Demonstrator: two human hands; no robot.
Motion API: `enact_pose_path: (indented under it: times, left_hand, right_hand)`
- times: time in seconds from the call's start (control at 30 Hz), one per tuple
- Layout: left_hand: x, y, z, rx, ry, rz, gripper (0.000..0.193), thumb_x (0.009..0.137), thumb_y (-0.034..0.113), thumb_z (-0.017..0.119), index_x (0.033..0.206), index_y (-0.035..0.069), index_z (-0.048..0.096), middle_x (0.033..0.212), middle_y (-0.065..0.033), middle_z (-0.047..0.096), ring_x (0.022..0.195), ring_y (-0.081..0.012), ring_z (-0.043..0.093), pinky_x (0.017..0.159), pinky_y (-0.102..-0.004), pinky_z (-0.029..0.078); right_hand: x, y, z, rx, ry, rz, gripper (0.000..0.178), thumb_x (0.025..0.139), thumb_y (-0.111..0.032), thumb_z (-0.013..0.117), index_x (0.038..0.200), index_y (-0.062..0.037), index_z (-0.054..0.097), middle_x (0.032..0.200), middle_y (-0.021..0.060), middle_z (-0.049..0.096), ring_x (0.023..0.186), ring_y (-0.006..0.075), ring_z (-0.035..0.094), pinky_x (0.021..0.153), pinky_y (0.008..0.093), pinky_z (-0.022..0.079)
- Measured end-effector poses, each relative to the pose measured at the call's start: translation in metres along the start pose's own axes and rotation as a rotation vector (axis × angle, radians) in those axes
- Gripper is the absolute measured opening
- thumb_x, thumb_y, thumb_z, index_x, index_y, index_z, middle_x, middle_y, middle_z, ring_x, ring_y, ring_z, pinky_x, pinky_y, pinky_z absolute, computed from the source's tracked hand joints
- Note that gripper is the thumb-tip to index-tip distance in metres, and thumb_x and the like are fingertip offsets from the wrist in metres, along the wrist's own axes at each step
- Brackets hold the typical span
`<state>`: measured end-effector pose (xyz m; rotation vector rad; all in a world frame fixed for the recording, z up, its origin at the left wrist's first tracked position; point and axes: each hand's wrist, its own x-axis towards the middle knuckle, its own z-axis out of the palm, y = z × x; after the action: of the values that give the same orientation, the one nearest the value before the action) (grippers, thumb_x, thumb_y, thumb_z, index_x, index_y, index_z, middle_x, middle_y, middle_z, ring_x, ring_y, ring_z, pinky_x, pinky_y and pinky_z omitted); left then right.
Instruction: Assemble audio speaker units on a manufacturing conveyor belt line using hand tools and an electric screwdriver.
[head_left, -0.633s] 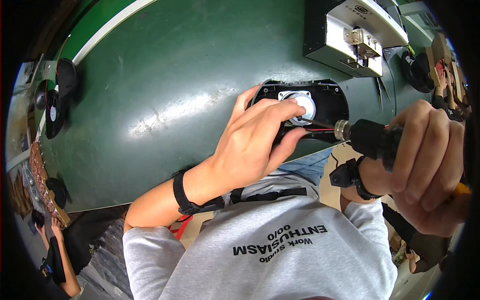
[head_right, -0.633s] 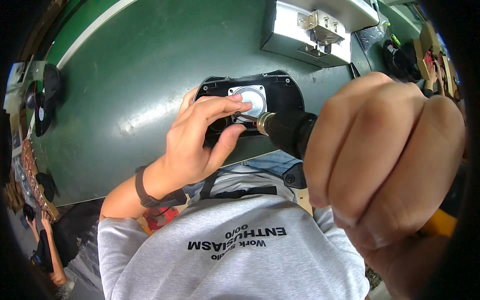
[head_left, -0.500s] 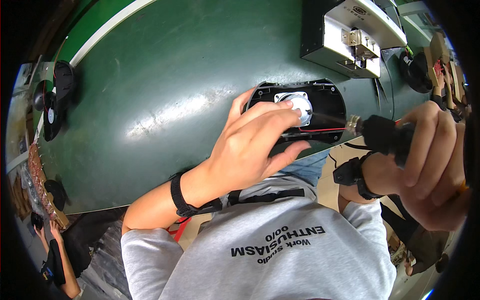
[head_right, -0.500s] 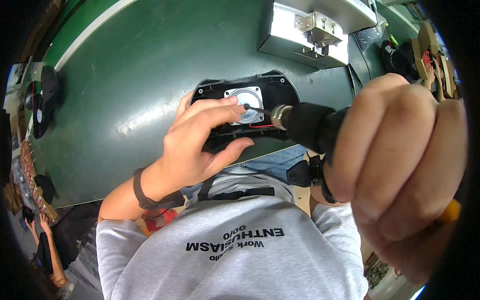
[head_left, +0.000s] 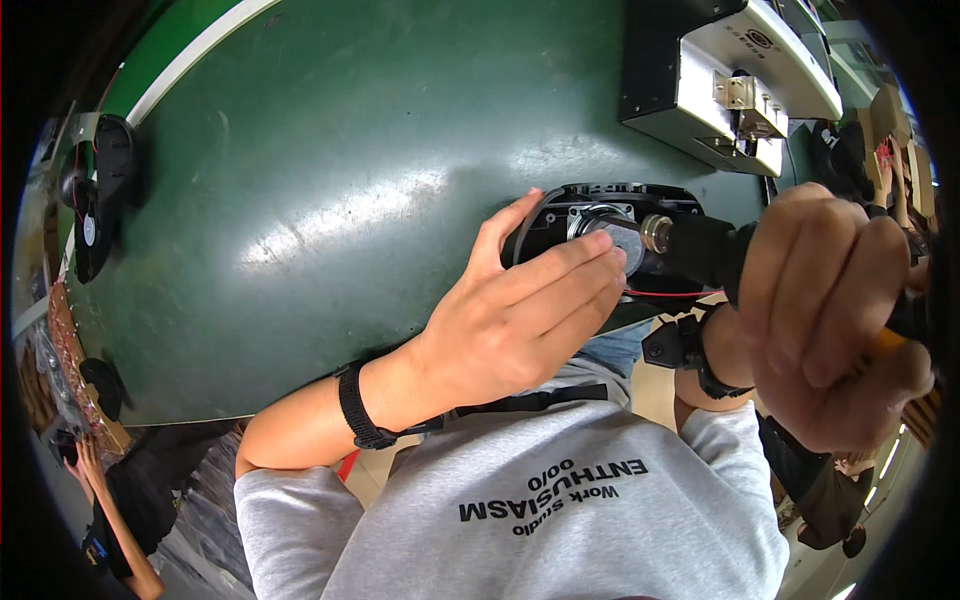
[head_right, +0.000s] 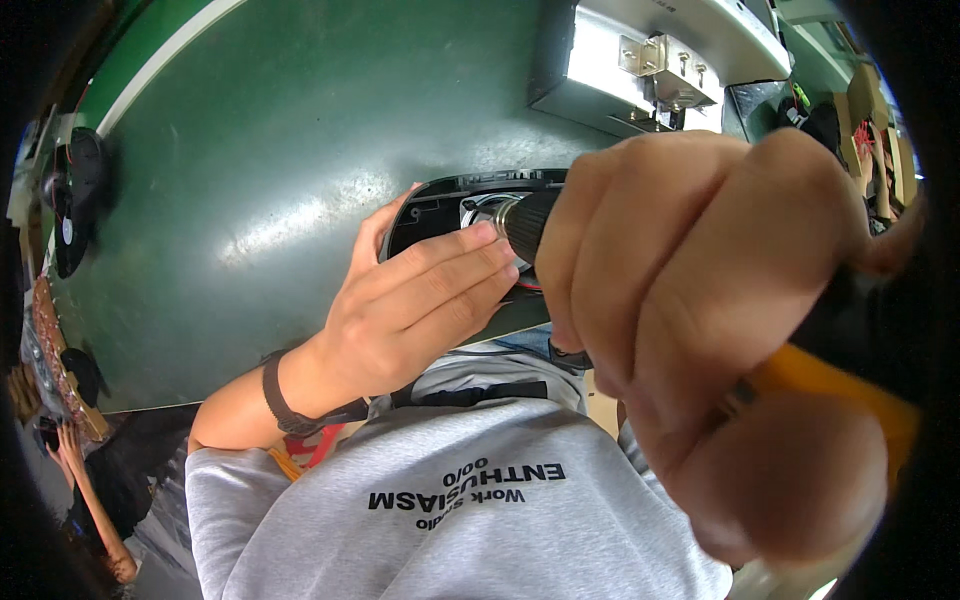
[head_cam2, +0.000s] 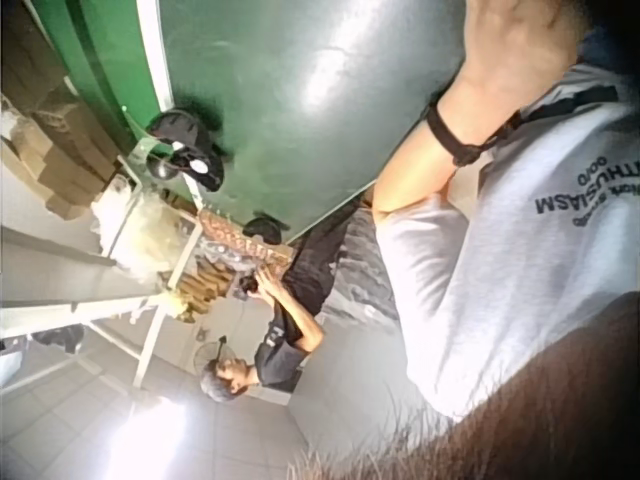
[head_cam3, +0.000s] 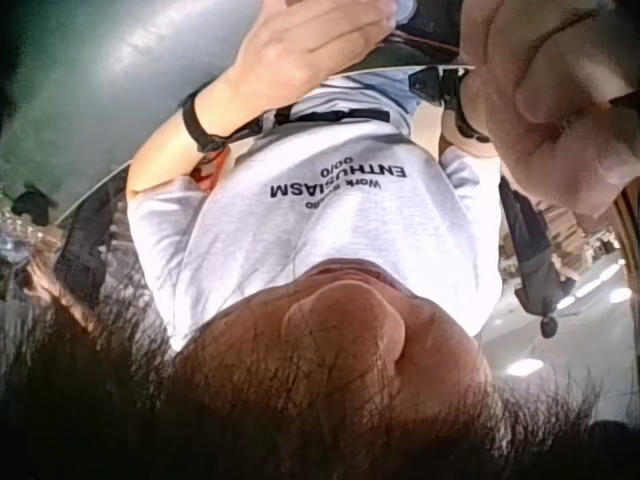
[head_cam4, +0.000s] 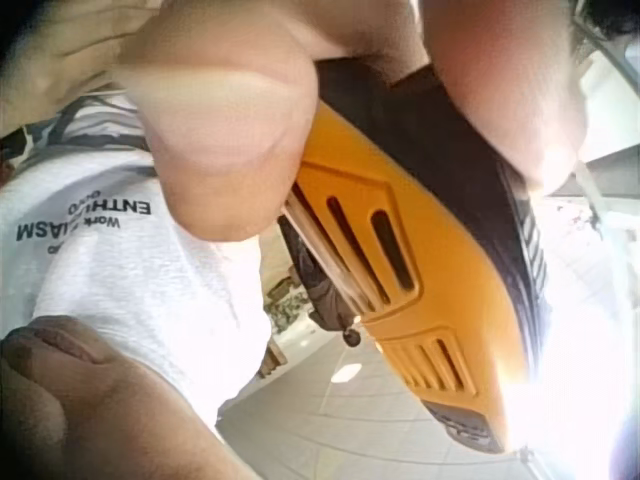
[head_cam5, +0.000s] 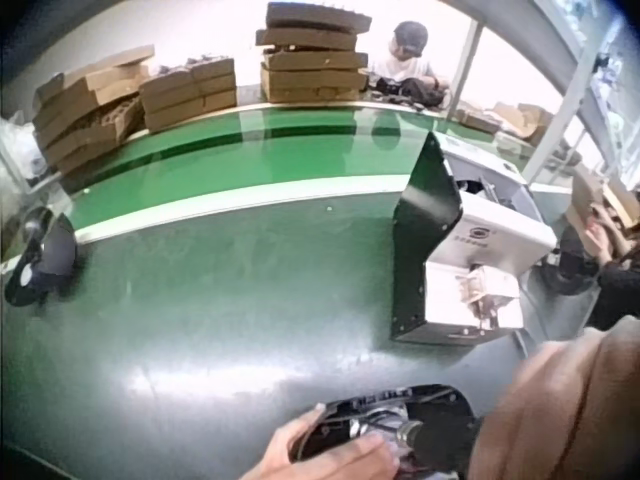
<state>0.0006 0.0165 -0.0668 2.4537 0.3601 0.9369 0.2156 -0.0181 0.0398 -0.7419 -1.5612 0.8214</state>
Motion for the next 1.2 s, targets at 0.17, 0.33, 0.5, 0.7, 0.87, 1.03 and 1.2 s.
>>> enact_pose_path:
  times: [0.17, 0.33, 0.5, 0.7, 0.87, 1.03, 1.2]
  left_hand:
    - [0.001, 0.0, 0.001, -0.031, 0.007, -0.018, 0.025, 0.081, 0.011, 0.077, 0.105, 0.004, 0.078, 0.118, -0.0068, 0.074, 0.12, -0.0205, 0.068, 0.111, -0.0554, 0.041]
    - [0.0, 0.001, 0.002, -0.041, 0.022, -0.026, 0.026, 0.08, 0.011, 0.076, 0.105, 0.003, 0.078, 0.118, -0.0075, 0.074, 0.119, -0.0211, 0.068, 0.11, -0.0555, 0.041]
    - [0.001, 0.001, 0.002, -0.047, 0.026, -0.026, 0.025, 0.08, 0.011, 0.076, 0.104, 0.003, 0.078, 0.117, -0.008, 0.074, 0.117, -0.0219, 0.068, 0.107, -0.0547, 0.043]
    - [0.0, 0.0, 0.008, -0.047, 0.065, -0.029, 0.026, 0.077, 0.009, 0.079, 0.102, 0.002, 0.077, 0.114, -0.0077, 0.074, 0.116, -0.0219, 0.069, 0.106, -0.0542, 0.044]
    - [-0.001, 0.0, 0.012, -0.04, 0.072, 0.011, 0.021, 0.083, 0.011, 0.071, 0.101, 0.001, 0.075, 0.117, -0.0084, 0.069, 0.122, -0.0202, 0.063, 0.103, -0.0638, 0.046]
    - [0.0, 0.003, 0.009, -0.05, 0.039, 0.015, 0.021, 0.082, 0.01, 0.071, 0.1, 0.0, 0.075, 0.117, -0.0095, 0.069, 0.122, -0.0211, 0.063, 0.101, -0.0656, 0.046]
    - [-0.001, 0.007, 0.005, -0.017, -0.007, 0.019, 0.022, 0.082, 0.011, 0.071, 0.1, -0.001, 0.074, 0.118, -0.0108, 0.069, 0.123, -0.0218, 0.062, 0.098, -0.066, 0.047]
  right_hand:
    - [-0.001, 0.008, -0.002, 0.048, -0.05, -0.011, 0.035, 0.11, -0.033, 0.051, 0.136, -0.0098, 0.052, 0.072, -0.0071, 0.053, 0.055, 0.0042, 0.05, 0.047, 0.0194, 0.044]
    - [0.0, 0.013, -0.002, 0.052, -0.084, -0.011, 0.035, 0.11, -0.033, 0.05, 0.137, -0.0117, 0.05, 0.073, -0.0069, 0.052, 0.055, 0.0039, 0.049, 0.048, 0.0201, 0.044]
    - [-0.001, 0.016, 0.0, 0.056, -0.076, -0.024, 0.034, 0.111, -0.034, 0.048, 0.139, -0.0136, 0.049, 0.074, -0.0072, 0.052, 0.055, 0.0036, 0.049, 0.049, 0.0201, 0.045]
    - [0.0, 0.015, 0.002, 0.044, -0.087, -0.027, 0.034, 0.111, -0.033, 0.048, 0.14, -0.0148, 0.049, 0.074, -0.007, 0.052, 0.056, 0.0032, 0.051, 0.049, 0.0198, 0.045]
    - [-0.001, 0.015, 0.0, -0.004, -0.134, -0.025, 0.035, 0.111, -0.032, 0.049, 0.141, -0.0154, 0.048, 0.073, -0.0066, 0.052, 0.055, 0.0033, 0.051, 0.048, 0.0194, 0.045]
    - [-0.006, 0.014, 0.009, 0.002, -0.03, -0.052, 0.035, 0.111, -0.031, 0.049, 0.142, -0.0165, 0.047, 0.07, -0.0062, 0.051, 0.054, 0.0035, 0.05, 0.047, 0.0196, 0.045]
    - [-0.001, 0.014, 0.026, -0.008, 0.017, -0.028, 0.03, 0.11, -0.027, 0.049, 0.138, -0.0168, 0.046, 0.07, -0.0054, 0.05, 0.05, 0.006, 0.047, 0.046, 0.0217, 0.044]
